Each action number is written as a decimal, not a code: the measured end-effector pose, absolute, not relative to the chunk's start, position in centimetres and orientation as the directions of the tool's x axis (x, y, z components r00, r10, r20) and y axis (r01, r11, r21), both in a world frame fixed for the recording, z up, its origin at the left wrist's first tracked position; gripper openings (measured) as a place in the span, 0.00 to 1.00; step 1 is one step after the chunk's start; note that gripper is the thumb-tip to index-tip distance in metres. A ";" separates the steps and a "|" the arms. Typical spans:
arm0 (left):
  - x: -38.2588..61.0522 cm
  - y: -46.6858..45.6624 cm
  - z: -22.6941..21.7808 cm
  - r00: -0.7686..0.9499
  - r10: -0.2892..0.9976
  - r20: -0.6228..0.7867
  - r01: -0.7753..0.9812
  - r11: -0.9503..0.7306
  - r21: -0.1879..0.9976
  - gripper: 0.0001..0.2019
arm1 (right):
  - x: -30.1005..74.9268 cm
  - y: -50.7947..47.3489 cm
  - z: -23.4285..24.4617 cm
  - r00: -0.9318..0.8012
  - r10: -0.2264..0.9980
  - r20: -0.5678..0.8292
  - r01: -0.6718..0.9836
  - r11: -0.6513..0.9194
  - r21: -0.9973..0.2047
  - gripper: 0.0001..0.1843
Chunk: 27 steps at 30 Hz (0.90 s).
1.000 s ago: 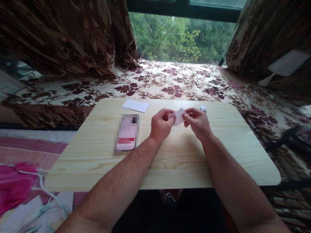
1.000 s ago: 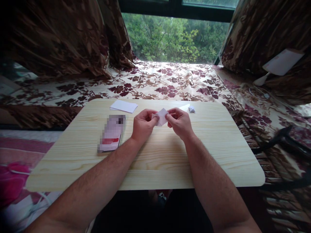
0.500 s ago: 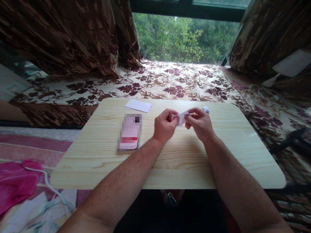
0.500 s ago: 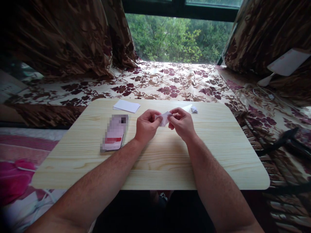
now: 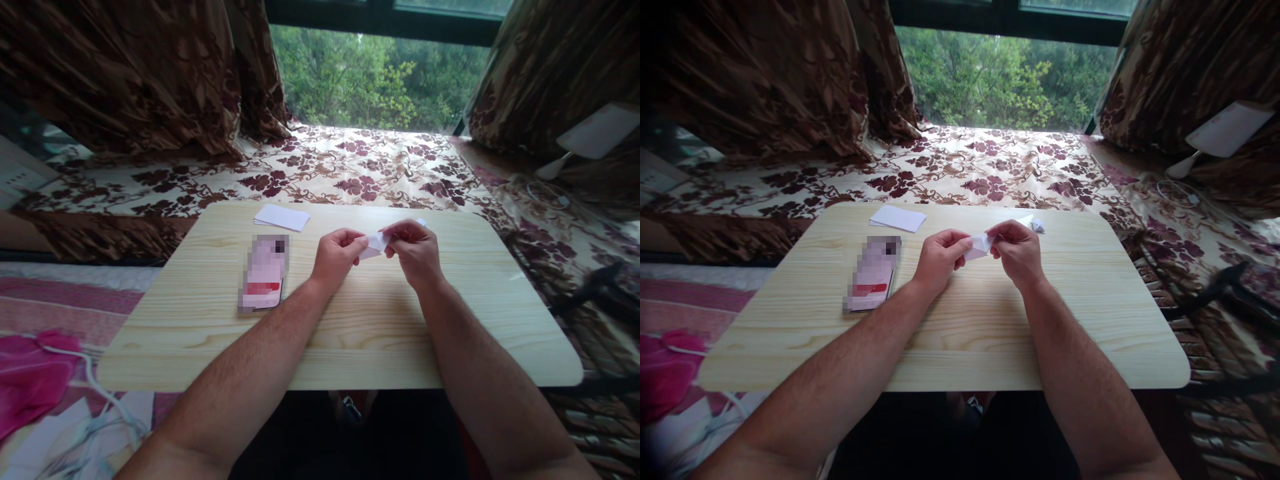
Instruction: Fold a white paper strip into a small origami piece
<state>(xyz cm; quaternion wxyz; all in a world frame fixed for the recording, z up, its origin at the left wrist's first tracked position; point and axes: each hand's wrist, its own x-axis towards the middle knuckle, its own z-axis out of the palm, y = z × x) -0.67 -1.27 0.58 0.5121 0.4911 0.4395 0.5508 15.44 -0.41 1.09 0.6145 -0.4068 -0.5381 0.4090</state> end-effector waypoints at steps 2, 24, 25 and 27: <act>-0.6 -1.1 0.3 0.042 0.997 0.065 -0.121 -0.060 0.991 0.11 | 15.4 -0.4 1.1 0.092 0.941 0.325 -0.052 0.331 -0.942 0.06; 0.0 -1.3 0.0 0.057 0.998 0.025 -0.199 -0.013 0.980 0.18 | 14.4 -1.8 1.2 0.130 0.830 0.542 0.388 0.460 -0.798 0.12; 0.0 -1.3 0.0 0.057 0.998 0.027 -0.203 -0.015 0.979 0.18 | 14.4 -1.9 1.1 0.111 0.832 0.544 0.392 0.466 -0.793 0.11; 0.0 -1.3 -0.1 0.060 0.998 0.036 -0.217 -0.022 0.976 0.19 | 14.3 -1.9 1.1 0.086 0.830 0.551 0.408 0.475 -0.779 0.11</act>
